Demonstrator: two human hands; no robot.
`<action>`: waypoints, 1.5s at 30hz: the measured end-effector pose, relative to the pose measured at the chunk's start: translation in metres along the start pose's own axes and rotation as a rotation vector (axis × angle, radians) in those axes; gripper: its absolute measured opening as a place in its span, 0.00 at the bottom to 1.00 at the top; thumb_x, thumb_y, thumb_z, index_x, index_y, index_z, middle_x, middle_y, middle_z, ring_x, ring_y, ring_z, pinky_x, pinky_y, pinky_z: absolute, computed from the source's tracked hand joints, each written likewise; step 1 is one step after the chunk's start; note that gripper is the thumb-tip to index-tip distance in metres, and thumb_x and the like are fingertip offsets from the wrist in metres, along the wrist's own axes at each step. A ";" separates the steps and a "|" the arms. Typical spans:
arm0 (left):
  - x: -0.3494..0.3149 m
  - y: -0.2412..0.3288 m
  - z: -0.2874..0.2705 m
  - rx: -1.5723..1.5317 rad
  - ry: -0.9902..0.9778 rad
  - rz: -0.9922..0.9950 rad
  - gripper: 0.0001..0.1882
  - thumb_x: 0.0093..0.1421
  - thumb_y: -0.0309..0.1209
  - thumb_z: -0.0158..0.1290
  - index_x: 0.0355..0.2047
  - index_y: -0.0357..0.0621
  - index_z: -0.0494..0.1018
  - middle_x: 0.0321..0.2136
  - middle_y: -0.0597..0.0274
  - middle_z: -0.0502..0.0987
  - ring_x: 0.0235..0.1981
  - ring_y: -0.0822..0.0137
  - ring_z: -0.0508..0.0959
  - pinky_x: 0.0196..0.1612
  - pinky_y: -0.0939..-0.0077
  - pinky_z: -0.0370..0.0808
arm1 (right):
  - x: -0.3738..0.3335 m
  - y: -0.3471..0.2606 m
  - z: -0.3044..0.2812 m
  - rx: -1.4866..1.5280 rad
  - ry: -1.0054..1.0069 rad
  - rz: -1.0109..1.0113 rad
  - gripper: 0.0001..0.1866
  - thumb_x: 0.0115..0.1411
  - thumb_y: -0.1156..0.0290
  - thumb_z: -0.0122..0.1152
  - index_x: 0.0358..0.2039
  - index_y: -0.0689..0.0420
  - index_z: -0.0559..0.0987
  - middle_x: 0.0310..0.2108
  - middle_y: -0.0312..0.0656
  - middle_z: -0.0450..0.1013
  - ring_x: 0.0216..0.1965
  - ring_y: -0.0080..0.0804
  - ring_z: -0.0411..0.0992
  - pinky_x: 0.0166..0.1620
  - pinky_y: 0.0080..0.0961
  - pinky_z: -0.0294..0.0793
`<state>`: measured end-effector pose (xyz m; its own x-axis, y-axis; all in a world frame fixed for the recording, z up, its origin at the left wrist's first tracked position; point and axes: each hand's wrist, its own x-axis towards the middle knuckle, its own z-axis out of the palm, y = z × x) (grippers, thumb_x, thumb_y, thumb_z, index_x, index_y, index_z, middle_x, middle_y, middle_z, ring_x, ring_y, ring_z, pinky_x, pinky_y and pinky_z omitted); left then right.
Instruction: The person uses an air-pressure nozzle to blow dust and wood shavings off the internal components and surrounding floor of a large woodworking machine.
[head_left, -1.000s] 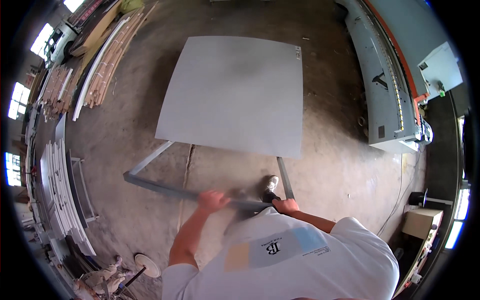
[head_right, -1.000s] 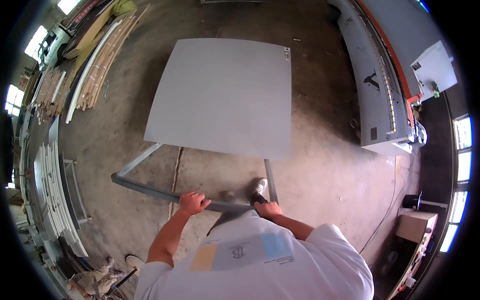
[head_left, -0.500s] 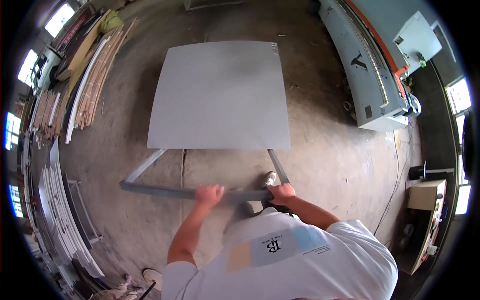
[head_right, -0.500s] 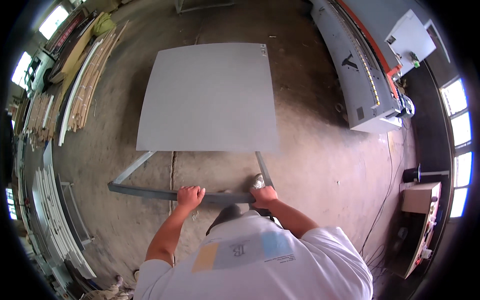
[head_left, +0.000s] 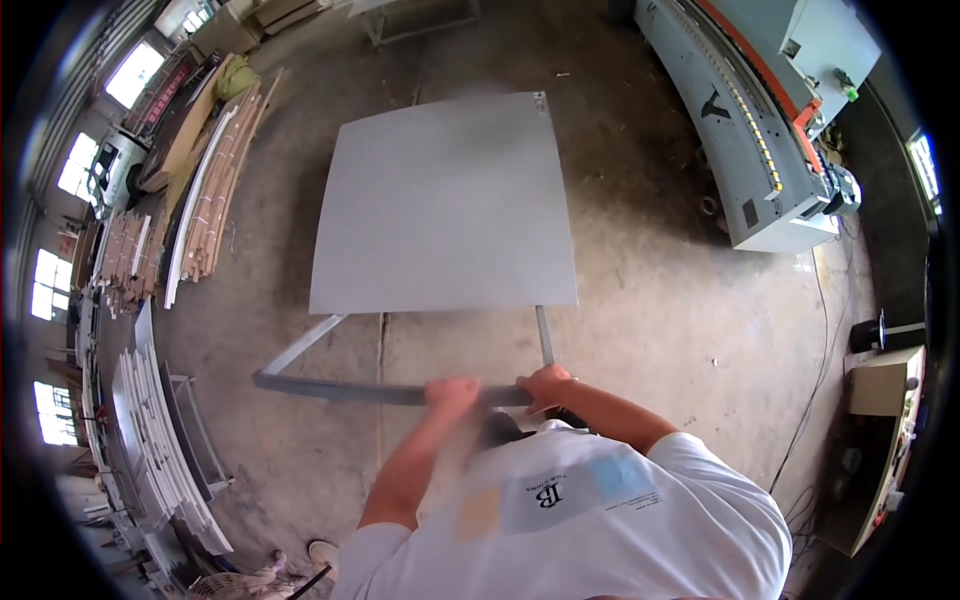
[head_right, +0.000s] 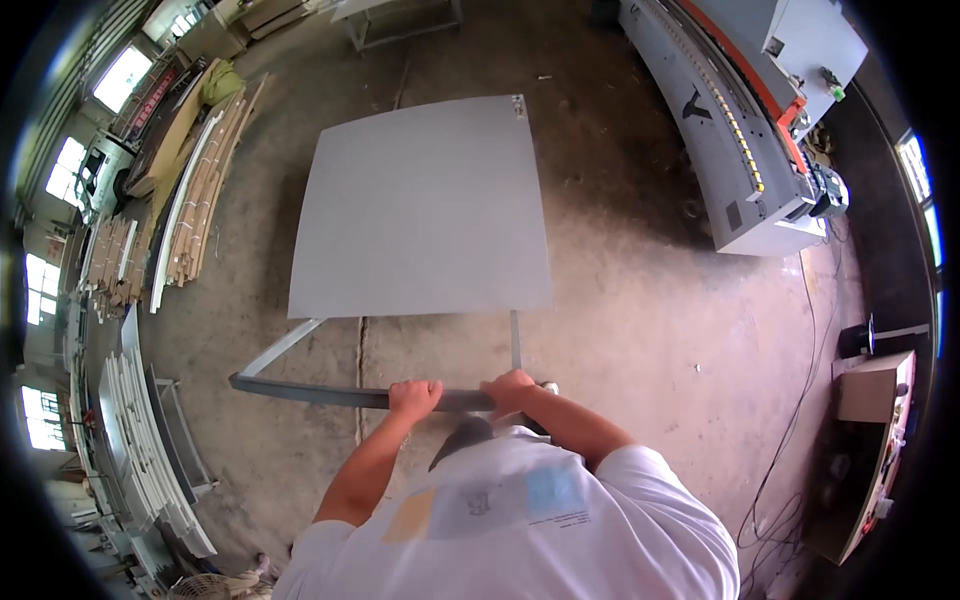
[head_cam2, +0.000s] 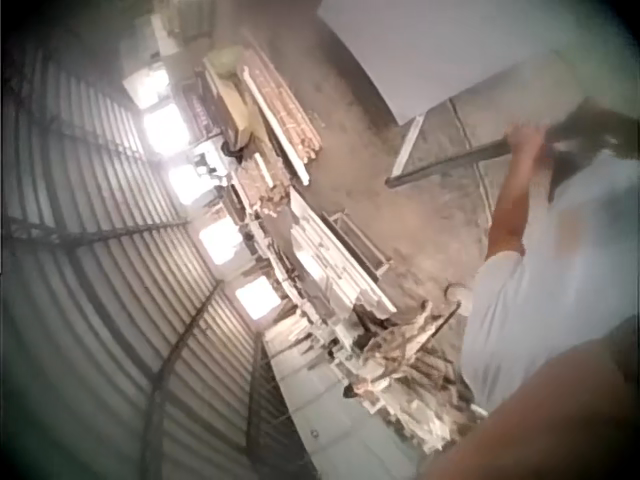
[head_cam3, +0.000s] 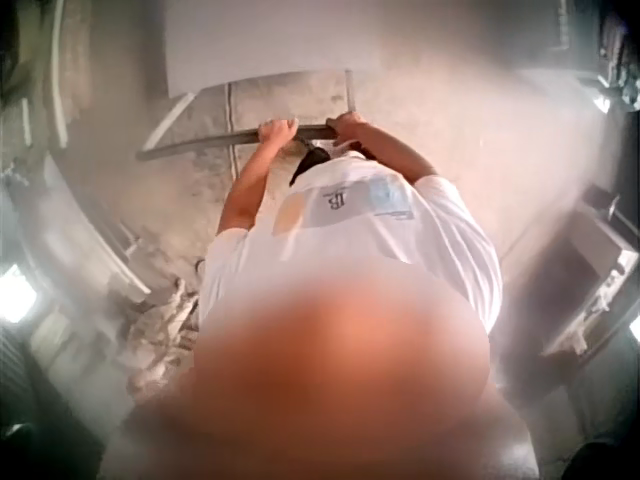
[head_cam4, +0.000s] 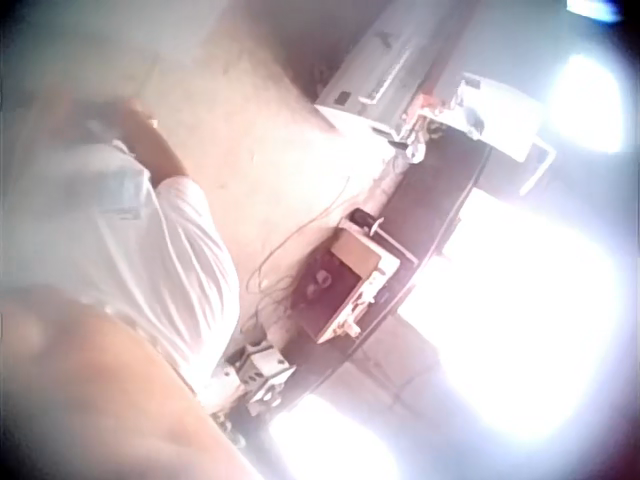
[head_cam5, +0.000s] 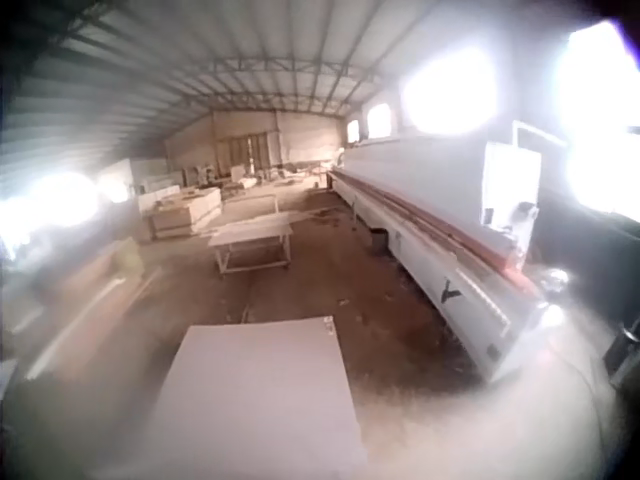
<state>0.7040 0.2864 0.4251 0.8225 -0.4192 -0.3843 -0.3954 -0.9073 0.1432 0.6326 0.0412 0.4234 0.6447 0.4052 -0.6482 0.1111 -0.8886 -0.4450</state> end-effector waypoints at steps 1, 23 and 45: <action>0.003 -0.001 0.001 0.000 0.004 0.000 0.26 0.63 0.53 0.44 0.24 0.49 0.82 0.28 0.53 0.83 0.33 0.49 0.83 0.41 0.50 0.75 | 0.001 0.002 0.003 0.001 0.012 -0.005 0.31 0.49 0.44 0.67 0.50 0.46 0.75 0.37 0.42 0.79 0.41 0.45 0.79 0.41 0.42 0.77; -0.018 -0.060 0.053 -0.139 0.446 0.187 0.12 0.49 0.39 0.54 0.13 0.50 0.73 0.16 0.57 0.78 0.17 0.53 0.78 0.26 0.56 0.76 | 0.030 -0.026 0.047 -0.007 0.020 -0.015 0.28 0.51 0.48 0.64 0.49 0.49 0.74 0.33 0.46 0.80 0.37 0.49 0.78 0.41 0.45 0.76; 0.031 -0.003 0.017 -0.172 0.320 0.222 0.16 0.57 0.40 0.49 0.17 0.50 0.78 0.19 0.54 0.80 0.21 0.49 0.81 0.27 0.54 0.77 | -0.002 0.005 -0.005 -0.028 0.207 0.260 0.21 0.48 0.56 0.68 0.42 0.46 0.77 0.34 0.42 0.80 0.39 0.48 0.79 0.43 0.43 0.78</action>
<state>0.7240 0.2768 0.3976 0.8214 -0.5696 -0.0286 -0.5254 -0.7752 0.3507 0.6351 0.0348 0.4256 0.7939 0.1146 -0.5971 -0.0581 -0.9633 -0.2621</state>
